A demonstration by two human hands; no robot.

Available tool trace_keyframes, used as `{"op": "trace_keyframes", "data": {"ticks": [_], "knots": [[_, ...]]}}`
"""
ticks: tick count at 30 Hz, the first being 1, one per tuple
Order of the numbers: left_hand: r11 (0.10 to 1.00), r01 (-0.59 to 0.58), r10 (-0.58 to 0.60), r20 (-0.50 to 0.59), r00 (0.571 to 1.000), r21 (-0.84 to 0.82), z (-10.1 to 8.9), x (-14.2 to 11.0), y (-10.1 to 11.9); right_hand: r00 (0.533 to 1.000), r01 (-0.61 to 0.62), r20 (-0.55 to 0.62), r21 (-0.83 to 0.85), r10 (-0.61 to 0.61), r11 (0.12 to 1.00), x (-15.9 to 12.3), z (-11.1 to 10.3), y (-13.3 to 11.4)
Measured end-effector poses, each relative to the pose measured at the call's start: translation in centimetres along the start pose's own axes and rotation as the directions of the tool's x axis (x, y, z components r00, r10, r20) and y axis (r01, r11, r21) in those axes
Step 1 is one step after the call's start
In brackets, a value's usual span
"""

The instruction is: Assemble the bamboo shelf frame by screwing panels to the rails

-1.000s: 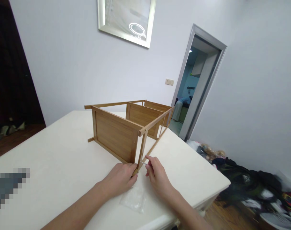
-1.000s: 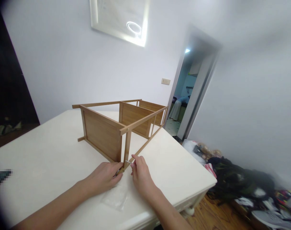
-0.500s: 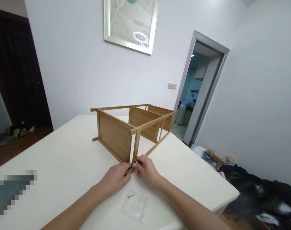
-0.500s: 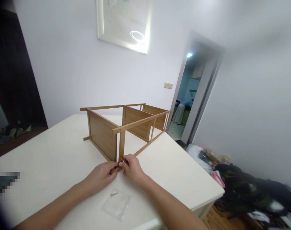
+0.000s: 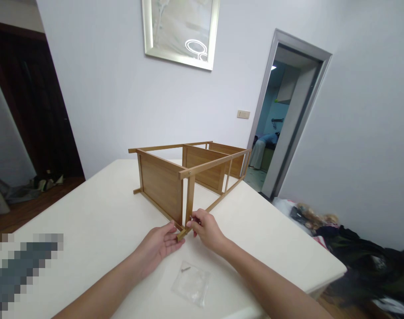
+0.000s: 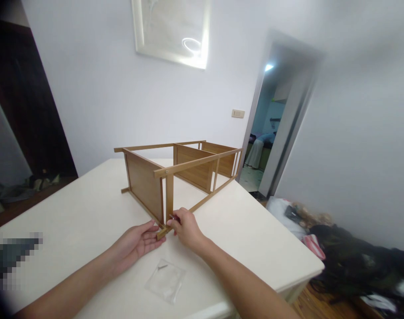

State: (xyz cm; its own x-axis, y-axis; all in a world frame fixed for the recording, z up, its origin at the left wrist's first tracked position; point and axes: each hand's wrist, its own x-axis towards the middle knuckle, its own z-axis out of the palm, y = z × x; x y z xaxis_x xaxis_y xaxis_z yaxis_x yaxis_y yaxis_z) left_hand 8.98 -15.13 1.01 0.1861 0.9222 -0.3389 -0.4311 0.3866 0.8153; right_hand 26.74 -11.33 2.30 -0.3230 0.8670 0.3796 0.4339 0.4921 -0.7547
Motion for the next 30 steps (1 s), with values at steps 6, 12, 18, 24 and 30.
{"op": "trace_keyframes", "data": {"ticks": [6,12,18,24,30], "knots": [[0.993,-0.019,0.031,0.105,0.994,-0.118,1.8,1.4,-0.5,1.0,0.008,-0.022,-0.025,-0.009,1.0,0.2,-0.3,-1.1],[0.98,0.045,0.0,0.227,0.974,-0.192,1.1,1.0,-0.4,0.993,-0.009,-0.117,0.149,0.027,0.989,-2.7,-0.3,-0.5],[0.97,0.044,0.005,0.201,0.98,-0.24,0.8,1.1,-0.7,0.966,0.069,-0.249,0.014,-0.063,0.997,-6.0,-0.5,-0.1],[0.976,0.003,0.034,0.166,0.986,-0.217,1.1,0.7,-0.7,0.963,0.14,-0.202,-0.193,-0.179,0.971,-6.7,0.3,-0.3],[0.967,-0.029,0.061,0.116,0.991,-0.255,1.4,0.5,-0.9,0.944,0.209,-0.21,-0.215,-0.254,0.954,-6.5,0.4,0.1]]}}
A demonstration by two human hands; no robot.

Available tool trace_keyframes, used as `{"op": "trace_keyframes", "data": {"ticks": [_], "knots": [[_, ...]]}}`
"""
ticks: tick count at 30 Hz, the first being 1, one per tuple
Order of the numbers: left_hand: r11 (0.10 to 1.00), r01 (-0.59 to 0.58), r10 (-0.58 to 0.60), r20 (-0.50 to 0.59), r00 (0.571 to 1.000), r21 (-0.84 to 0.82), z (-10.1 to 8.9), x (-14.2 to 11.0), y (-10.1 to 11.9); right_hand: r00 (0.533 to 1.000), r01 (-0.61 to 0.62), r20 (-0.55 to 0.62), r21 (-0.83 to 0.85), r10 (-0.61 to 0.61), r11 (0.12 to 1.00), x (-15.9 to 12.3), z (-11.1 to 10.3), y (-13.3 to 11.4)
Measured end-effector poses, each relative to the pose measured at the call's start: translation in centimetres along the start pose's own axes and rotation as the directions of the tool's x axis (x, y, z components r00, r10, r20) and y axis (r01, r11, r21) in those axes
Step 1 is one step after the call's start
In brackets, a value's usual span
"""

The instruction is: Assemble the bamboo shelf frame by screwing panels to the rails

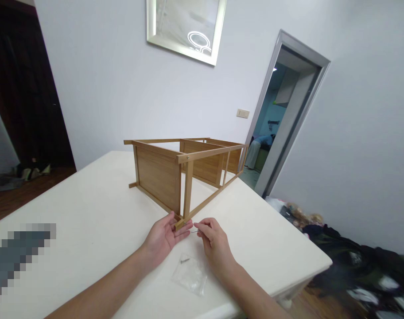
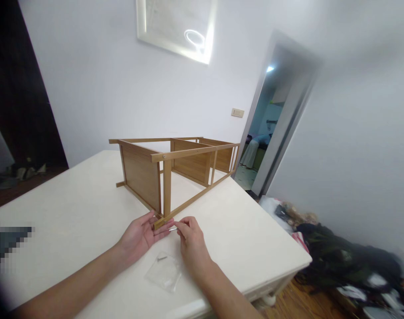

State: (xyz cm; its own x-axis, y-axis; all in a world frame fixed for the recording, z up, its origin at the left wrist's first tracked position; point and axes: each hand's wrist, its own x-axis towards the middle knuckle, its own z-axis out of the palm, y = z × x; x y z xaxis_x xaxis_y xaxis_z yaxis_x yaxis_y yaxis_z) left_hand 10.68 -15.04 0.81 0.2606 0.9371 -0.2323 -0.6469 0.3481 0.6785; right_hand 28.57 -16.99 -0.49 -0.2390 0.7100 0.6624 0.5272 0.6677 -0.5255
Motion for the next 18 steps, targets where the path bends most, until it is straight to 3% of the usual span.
{"op": "trace_keyframes", "data": {"ticks": [4,10,14,18], "knots": [[0.999,-0.027,0.025,-0.055,0.998,-0.039,0.33,-0.36,-0.2,0.999,0.035,0.037,0.051,-0.037,0.998,-0.21,-0.01,0.24],[0.998,-0.048,0.042,-0.133,0.99,-0.044,0.78,-0.78,-0.5,0.986,-0.151,0.082,0.044,0.147,0.988,-0.47,0.03,-0.5],[0.999,-0.041,0.038,-0.151,0.988,-0.017,0.89,-0.91,-0.52,0.997,0.016,0.073,-0.033,-0.014,0.999,-0.43,0.12,-0.71],[0.999,-0.044,0.042,-0.158,0.987,-0.009,0.95,-1.03,-0.56,0.997,0.042,0.067,-0.126,-0.034,0.991,-0.44,0.32,-0.55]]}}
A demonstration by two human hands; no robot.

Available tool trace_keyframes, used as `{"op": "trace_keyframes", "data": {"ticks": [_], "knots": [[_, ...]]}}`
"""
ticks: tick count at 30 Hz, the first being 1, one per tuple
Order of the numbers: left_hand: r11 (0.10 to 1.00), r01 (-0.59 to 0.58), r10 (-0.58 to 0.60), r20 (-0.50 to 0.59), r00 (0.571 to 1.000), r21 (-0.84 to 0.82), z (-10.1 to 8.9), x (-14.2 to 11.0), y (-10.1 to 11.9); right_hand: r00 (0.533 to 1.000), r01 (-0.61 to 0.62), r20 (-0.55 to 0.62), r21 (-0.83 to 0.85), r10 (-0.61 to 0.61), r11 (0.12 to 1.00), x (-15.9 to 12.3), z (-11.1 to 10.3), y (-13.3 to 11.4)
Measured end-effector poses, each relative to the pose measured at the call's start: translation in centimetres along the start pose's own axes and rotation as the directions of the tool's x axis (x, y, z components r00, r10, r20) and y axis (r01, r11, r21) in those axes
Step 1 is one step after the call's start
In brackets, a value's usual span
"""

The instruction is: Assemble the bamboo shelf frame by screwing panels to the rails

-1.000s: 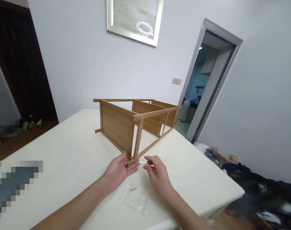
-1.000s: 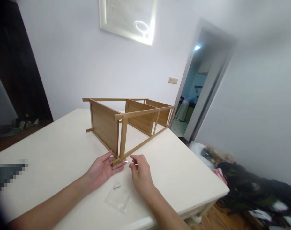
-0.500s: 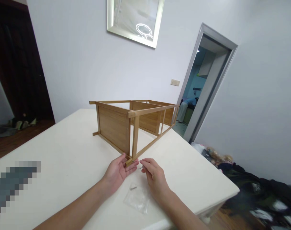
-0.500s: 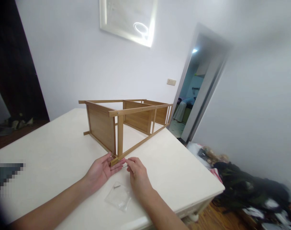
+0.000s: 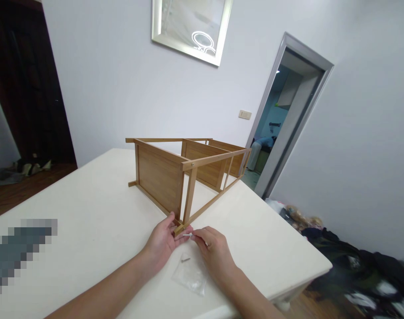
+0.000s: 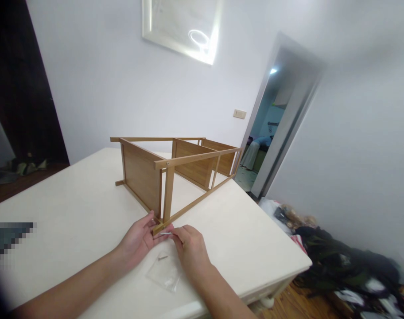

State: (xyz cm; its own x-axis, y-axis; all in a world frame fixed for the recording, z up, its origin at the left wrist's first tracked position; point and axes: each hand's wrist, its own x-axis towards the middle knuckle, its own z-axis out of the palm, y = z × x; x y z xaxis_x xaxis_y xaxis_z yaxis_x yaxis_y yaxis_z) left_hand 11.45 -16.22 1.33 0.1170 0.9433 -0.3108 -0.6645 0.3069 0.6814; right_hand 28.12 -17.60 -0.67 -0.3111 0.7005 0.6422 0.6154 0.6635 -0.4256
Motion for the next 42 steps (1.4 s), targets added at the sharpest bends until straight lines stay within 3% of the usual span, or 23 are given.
{"op": "trace_keyframes", "data": {"ticks": [9,14,22,26,30,33,40,42], "knots": [[0.999,0.013,-0.013,-0.002,1.0,-0.038,0.0,-0.1,0.1,0.999,-0.048,0.009,-0.125,0.05,0.991,-0.1,-0.1,-0.5],[0.998,0.047,-0.045,0.035,0.998,-0.039,0.0,-0.1,0.2,0.997,0.015,-0.074,-0.156,-0.026,0.988,0.0,-0.4,-1.0],[0.996,0.074,-0.071,0.047,0.996,-0.046,0.3,-0.4,0.6,0.989,0.114,-0.066,-0.241,-0.133,0.964,-0.1,-0.2,-1.0],[0.996,0.071,-0.068,0.049,0.996,-0.062,0.5,-0.5,0.7,0.972,0.196,-0.051,-0.363,-0.229,0.911,-0.1,-0.3,-1.1],[0.996,0.072,-0.068,0.074,0.995,-0.053,0.3,-0.5,0.6,0.932,0.336,0.054,-0.493,-0.357,0.803,0.1,-0.6,-1.1],[0.997,0.065,-0.061,0.079,0.995,-0.049,0.2,-0.4,0.5,0.917,0.377,0.1,-0.535,-0.387,0.756,0.2,-0.8,-1.3],[0.998,0.057,-0.054,0.087,0.995,-0.03,0.1,-0.1,0.1,0.907,0.406,0.12,-0.51,-0.405,0.758,0.4,-1.1,-1.4],[0.999,0.047,-0.045,0.103,0.994,-0.013,-0.1,0.0,-0.1,0.935,0.342,0.081,-0.451,-0.344,0.824,0.3,-0.9,-1.2]]}}
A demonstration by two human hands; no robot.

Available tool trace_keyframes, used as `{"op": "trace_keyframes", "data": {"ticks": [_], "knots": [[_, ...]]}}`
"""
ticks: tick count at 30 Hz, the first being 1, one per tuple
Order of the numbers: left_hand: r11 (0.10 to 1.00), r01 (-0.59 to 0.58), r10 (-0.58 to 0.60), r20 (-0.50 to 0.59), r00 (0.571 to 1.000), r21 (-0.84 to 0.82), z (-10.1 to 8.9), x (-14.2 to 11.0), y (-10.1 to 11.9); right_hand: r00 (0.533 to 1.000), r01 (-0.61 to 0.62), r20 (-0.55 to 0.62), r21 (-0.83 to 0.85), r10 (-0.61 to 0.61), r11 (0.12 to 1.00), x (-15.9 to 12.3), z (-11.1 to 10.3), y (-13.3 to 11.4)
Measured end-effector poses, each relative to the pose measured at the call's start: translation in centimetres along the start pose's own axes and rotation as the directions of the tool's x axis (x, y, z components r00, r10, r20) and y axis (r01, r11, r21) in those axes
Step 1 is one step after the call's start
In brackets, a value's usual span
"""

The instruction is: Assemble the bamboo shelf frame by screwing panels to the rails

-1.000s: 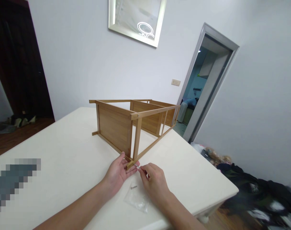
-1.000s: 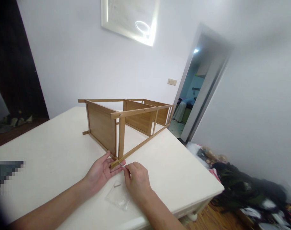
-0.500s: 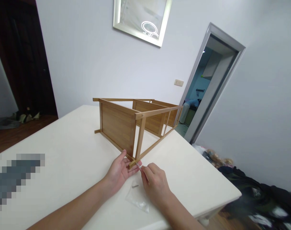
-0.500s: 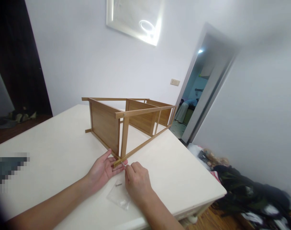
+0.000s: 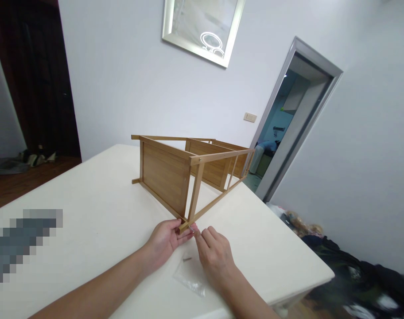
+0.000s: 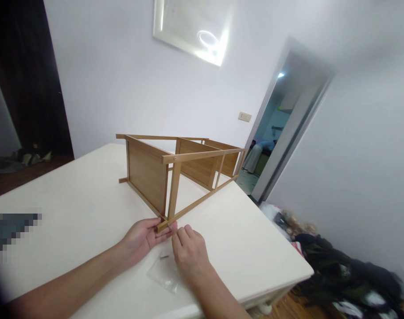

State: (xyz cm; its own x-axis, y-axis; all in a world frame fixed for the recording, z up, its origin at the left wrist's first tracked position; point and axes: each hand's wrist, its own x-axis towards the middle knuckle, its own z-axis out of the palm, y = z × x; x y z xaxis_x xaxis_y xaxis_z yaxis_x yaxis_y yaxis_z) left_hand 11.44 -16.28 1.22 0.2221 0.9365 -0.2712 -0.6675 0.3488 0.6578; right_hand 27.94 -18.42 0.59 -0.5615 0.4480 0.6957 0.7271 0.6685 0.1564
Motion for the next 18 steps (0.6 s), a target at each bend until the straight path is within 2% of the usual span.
{"op": "trace_keyframes", "data": {"ticks": [2,4,5,7,9,10,11,14,16,18], "knots": [[1.0,-0.009,0.009,0.011,1.0,0.019,-0.2,0.12,-0.11,0.984,-0.177,0.021,0.172,0.176,0.969,-0.11,0.36,0.08],[0.999,-0.016,0.015,0.023,1.0,0.03,-0.38,0.22,-0.17,0.919,-0.389,0.098,0.38,0.381,0.839,-0.05,0.66,0.14],[0.999,-0.019,0.018,0.03,0.999,0.033,-0.44,0.26,-0.2,0.869,-0.484,0.163,0.478,0.467,0.733,0.05,0.75,0.16],[0.999,-0.026,0.024,0.052,0.998,0.037,-0.5,0.31,-0.23,0.745,-0.631,0.321,0.625,0.585,0.46,0.33,0.8,0.19],[0.999,-0.026,0.024,0.059,0.998,0.033,-0.48,0.34,-0.27,0.635,-0.696,0.46,0.69,0.62,0.2,0.57,0.74,0.21],[0.999,-0.021,0.02,0.053,0.998,0.027,-0.44,0.34,-0.28,0.605,-0.701,0.502,0.703,0.618,0.115,0.62,0.69,0.22],[1.0,-0.014,0.013,0.042,0.999,0.02,-0.4,0.35,-0.29,0.59,-0.699,0.522,0.712,0.615,0.066,0.6,0.63,0.23],[1.0,0.003,-0.003,0.016,1.0,0.014,-0.26,0.33,-0.26,0.604,-0.686,0.523,0.726,0.601,0.057,0.28,0.44,0.25],[1.0,0.005,-0.005,0.0,1.0,0.019,-0.21,0.31,-0.2,0.633,-0.681,0.517,0.726,0.576,0.097,0.0,0.25,0.3],[1.0,0.005,-0.005,-0.015,1.0,0.02,-0.21,0.28,-0.13,0.677,-0.668,0.493,0.724,0.546,0.174,-0.19,0.01,0.42]]}}
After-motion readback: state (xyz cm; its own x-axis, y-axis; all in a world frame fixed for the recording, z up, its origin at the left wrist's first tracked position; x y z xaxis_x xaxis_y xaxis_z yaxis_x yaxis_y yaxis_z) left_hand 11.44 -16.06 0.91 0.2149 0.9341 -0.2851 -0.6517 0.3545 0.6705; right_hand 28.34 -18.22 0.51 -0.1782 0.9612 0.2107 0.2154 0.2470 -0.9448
